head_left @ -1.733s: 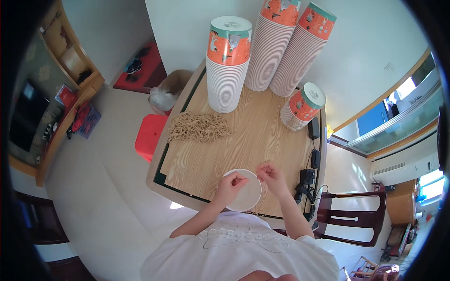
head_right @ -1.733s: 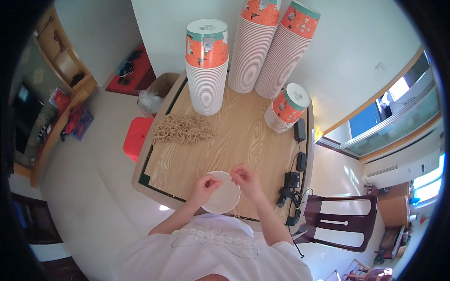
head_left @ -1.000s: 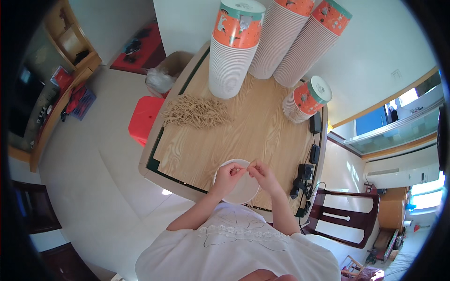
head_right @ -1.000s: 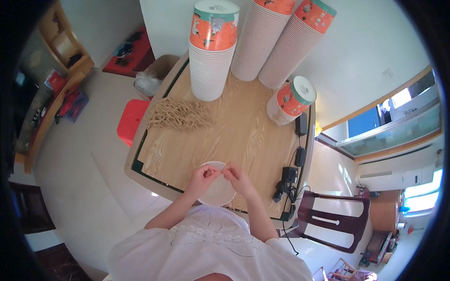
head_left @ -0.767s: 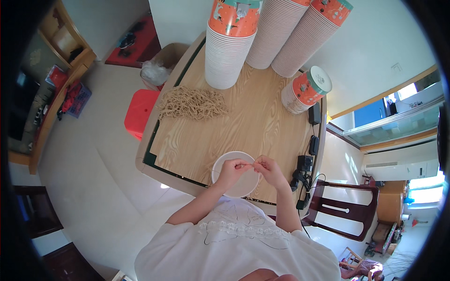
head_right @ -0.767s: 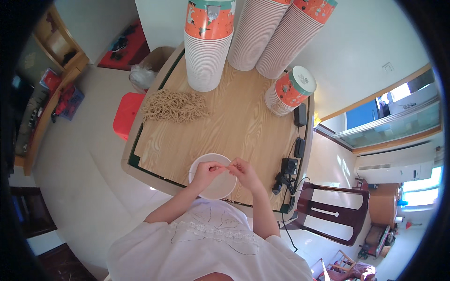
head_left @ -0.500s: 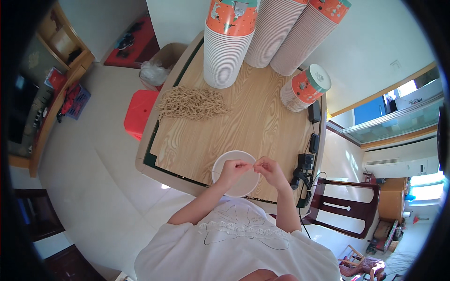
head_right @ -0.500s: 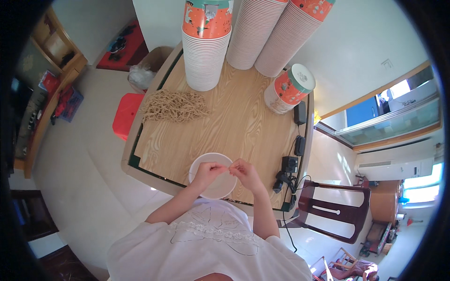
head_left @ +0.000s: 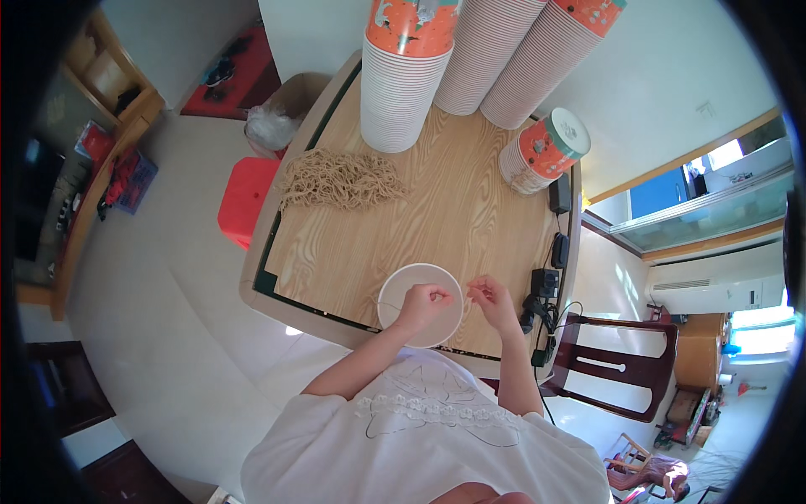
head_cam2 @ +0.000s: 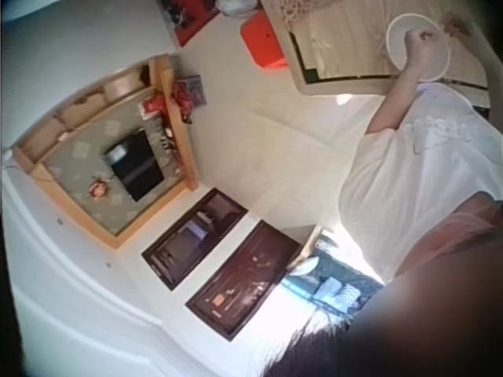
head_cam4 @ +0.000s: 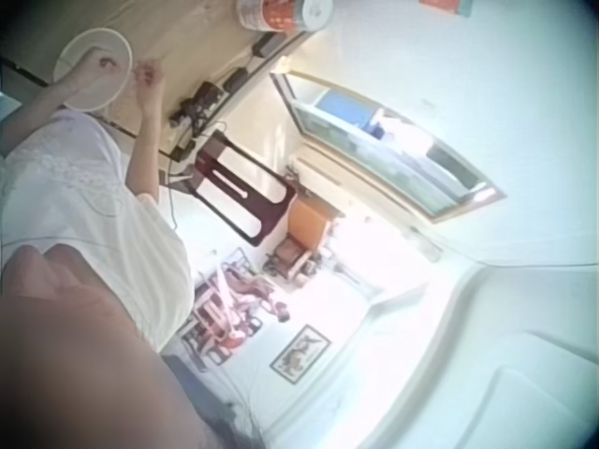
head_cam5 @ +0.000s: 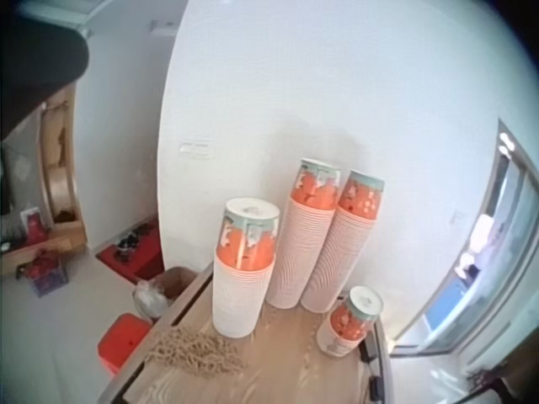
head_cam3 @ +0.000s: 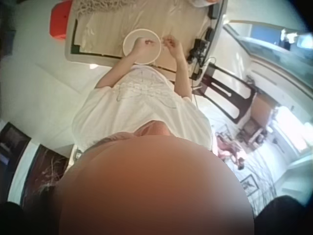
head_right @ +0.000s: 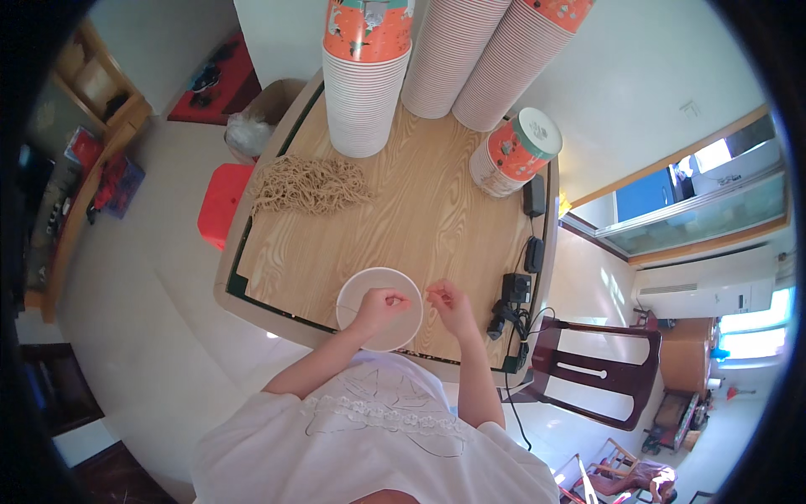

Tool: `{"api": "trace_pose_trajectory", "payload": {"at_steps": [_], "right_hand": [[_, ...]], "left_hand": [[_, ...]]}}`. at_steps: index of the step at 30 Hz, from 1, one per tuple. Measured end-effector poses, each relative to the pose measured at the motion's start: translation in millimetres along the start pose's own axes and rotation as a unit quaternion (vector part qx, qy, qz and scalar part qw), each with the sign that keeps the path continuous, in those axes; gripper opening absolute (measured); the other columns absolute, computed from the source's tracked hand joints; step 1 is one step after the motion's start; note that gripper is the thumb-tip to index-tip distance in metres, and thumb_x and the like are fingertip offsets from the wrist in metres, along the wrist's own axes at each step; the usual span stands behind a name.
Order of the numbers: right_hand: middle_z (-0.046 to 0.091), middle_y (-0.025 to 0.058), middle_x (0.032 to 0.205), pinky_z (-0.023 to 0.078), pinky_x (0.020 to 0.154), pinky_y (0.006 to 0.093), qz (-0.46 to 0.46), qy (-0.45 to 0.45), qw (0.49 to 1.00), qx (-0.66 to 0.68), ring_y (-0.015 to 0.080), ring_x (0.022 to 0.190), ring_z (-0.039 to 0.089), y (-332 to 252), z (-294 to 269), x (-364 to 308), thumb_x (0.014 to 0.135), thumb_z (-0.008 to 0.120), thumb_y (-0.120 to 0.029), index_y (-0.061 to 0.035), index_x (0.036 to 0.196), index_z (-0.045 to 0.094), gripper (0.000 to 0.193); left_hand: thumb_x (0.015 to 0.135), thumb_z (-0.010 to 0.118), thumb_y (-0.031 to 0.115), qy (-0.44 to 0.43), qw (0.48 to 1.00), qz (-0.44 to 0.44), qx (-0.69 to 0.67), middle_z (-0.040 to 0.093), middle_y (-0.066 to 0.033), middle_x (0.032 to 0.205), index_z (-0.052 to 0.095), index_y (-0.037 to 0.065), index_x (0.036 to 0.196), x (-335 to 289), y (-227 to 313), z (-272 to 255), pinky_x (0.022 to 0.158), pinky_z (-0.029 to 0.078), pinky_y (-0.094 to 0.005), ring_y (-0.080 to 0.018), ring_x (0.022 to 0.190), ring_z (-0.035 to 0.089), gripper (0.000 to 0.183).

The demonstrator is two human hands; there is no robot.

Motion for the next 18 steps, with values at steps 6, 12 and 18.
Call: {"api": "trace_pose_trajectory", "payload": {"at_steps": [6,12,18], "right_hand": [[0.061,0.0046,0.077,0.046,0.063,0.0221,0.044,-0.083,0.992,-0.083,0.0103,0.069,0.057,28,7,3,0.079,0.055,0.0,0.0013,0.088,0.058,0.01],[0.06,0.004,0.078,0.046,0.065,0.0224,0.083,-0.106,0.988,-0.071,0.0102,0.071,0.057,35,13,4,0.077,0.057,0.002,0.0017,0.09,0.058,0.013],[0.06,0.0035,0.078,0.045,0.065,0.022,0.081,-0.106,0.987,-0.085,0.0101,0.071,0.056,30,12,5,0.075,0.058,0.002,0.0017,0.089,0.059,0.014]], "left_hand": [[0.07,0.066,0.016,0.028,0.998,0.013,0.051,0.055,-0.002,0.054,0.065,0.004,0.077,0,5,-1,0.044,0.036,-0.0246,-0.0057,0.047,0.043,0.014],[0.069,0.065,0.02,0.002,0.996,-0.027,0.082,0.062,-0.0095,0.065,0.065,0.006,0.075,3,-6,4,0.055,0.046,-0.0301,-0.0186,0.056,0.058,0.015],[0.069,0.066,0.021,0.008,0.996,-0.022,0.088,0.061,-0.0107,0.064,0.065,0.005,0.075,4,-6,4,0.056,0.046,-0.0308,-0.0194,0.057,0.058,0.017]]}}
Point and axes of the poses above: each hand's wrist, its own x-axis towards the middle knuckle, its own z-axis out of the palm, y = z × x, the point moved 9 cm from there along x, towards the middle knuckle
